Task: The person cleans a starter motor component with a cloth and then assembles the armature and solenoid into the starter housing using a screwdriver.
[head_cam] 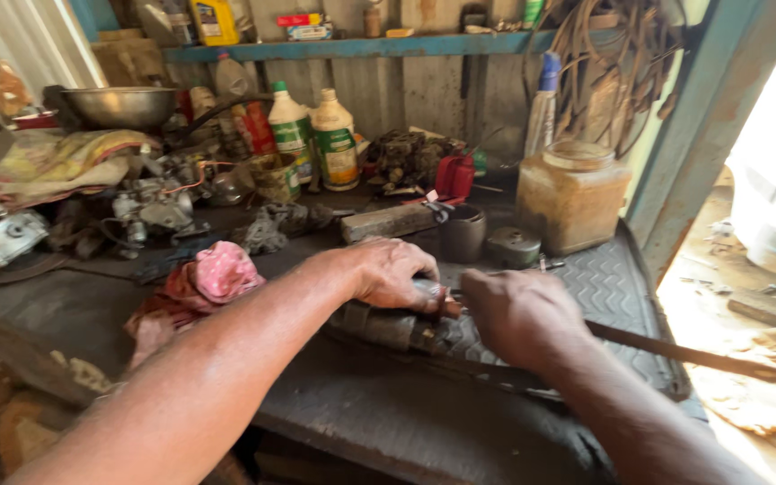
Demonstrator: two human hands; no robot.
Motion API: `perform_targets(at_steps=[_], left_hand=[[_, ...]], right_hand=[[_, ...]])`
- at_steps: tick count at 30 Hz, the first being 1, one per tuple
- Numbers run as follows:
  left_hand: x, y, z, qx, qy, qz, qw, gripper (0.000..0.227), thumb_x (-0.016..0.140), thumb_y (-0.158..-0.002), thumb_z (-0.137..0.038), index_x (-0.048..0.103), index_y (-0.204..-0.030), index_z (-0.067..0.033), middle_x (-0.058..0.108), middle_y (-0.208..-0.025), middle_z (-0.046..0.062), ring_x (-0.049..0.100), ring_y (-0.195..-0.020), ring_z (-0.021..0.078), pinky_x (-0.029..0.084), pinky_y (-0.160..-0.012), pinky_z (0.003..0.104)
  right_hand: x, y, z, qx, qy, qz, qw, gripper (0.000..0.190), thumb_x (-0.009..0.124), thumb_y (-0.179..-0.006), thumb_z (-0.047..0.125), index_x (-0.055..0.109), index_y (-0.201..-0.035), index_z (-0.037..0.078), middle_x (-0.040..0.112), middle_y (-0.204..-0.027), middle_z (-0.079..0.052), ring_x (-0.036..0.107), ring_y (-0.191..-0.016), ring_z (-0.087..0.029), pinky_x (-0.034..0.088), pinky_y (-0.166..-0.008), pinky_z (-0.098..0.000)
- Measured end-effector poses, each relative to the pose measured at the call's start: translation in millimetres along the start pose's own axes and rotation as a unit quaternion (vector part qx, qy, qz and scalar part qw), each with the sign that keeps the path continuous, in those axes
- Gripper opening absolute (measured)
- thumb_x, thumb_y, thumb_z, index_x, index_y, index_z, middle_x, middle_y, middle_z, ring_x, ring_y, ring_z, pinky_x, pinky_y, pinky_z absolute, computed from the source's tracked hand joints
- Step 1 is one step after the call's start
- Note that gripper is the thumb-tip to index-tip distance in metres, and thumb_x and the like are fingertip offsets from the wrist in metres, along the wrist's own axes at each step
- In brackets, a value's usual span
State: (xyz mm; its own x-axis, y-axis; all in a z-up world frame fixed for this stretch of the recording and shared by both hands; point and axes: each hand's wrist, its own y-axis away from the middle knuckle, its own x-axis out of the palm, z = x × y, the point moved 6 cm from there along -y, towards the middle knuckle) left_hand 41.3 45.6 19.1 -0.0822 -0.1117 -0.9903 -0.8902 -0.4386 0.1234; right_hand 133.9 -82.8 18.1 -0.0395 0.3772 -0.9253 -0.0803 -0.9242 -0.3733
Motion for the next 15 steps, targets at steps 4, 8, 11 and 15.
perform_targets(at_steps=[4, 8, 11, 15], left_hand=[[4, -4, 7, -0.015, 0.027, 0.011, 0.999, 0.064, 0.076, -0.068, -0.052, 0.073, -0.123, -0.0208, 0.074, -0.122, 0.009, 0.067, -0.117, 0.0274, 0.051, -0.099, 0.041], [3, -10, 6, 0.060, -0.011, -0.007, 0.998, 0.069, 0.082, -0.069, -0.053, 0.071, -0.125, -0.0154, 0.070, -0.124, 0.012, 0.064, -0.118, 0.0306, 0.051, -0.098, 0.042], [2, -5, 7, 0.026, 0.008, -0.004, 1.000, 0.072, 0.082, -0.065, -0.053, 0.070, -0.126, -0.0177, 0.072, -0.122, 0.011, 0.066, -0.116, 0.0293, 0.052, -0.097, 0.042], [-4, 0, 6, 0.012, 0.044, -0.006, 0.999, 0.070, 0.080, -0.067, -0.055, 0.070, -0.124, -0.0172, 0.073, -0.123, 0.009, 0.068, -0.117, 0.0264, 0.053, -0.097, 0.040]], right_hand=[[4, -2, -7, 0.010, -0.021, -0.003, 1.000, 0.015, 0.059, -0.090, 0.027, 0.065, -0.090, 0.013, 0.070, -0.077, -0.018, 0.069, -0.078, -0.041, 0.054, -0.071, -0.0538], [0, 1, -7, -0.051, 0.017, -0.021, 0.998, 0.012, 0.060, -0.084, 0.023, 0.064, -0.089, 0.013, 0.070, -0.075, -0.016, 0.070, -0.077, -0.039, 0.054, -0.067, -0.0534], [3, 0, -5, -0.029, -0.007, -0.017, 0.999, 0.015, 0.061, -0.089, 0.027, 0.065, -0.085, 0.013, 0.070, -0.074, -0.015, 0.068, -0.078, -0.041, 0.052, -0.069, -0.0554], [0, 1, -2, -0.039, -0.021, -0.026, 0.999, 0.017, 0.062, -0.090, 0.028, 0.065, -0.087, 0.012, 0.070, -0.075, -0.014, 0.069, -0.077, -0.041, 0.052, -0.068, -0.0546]])
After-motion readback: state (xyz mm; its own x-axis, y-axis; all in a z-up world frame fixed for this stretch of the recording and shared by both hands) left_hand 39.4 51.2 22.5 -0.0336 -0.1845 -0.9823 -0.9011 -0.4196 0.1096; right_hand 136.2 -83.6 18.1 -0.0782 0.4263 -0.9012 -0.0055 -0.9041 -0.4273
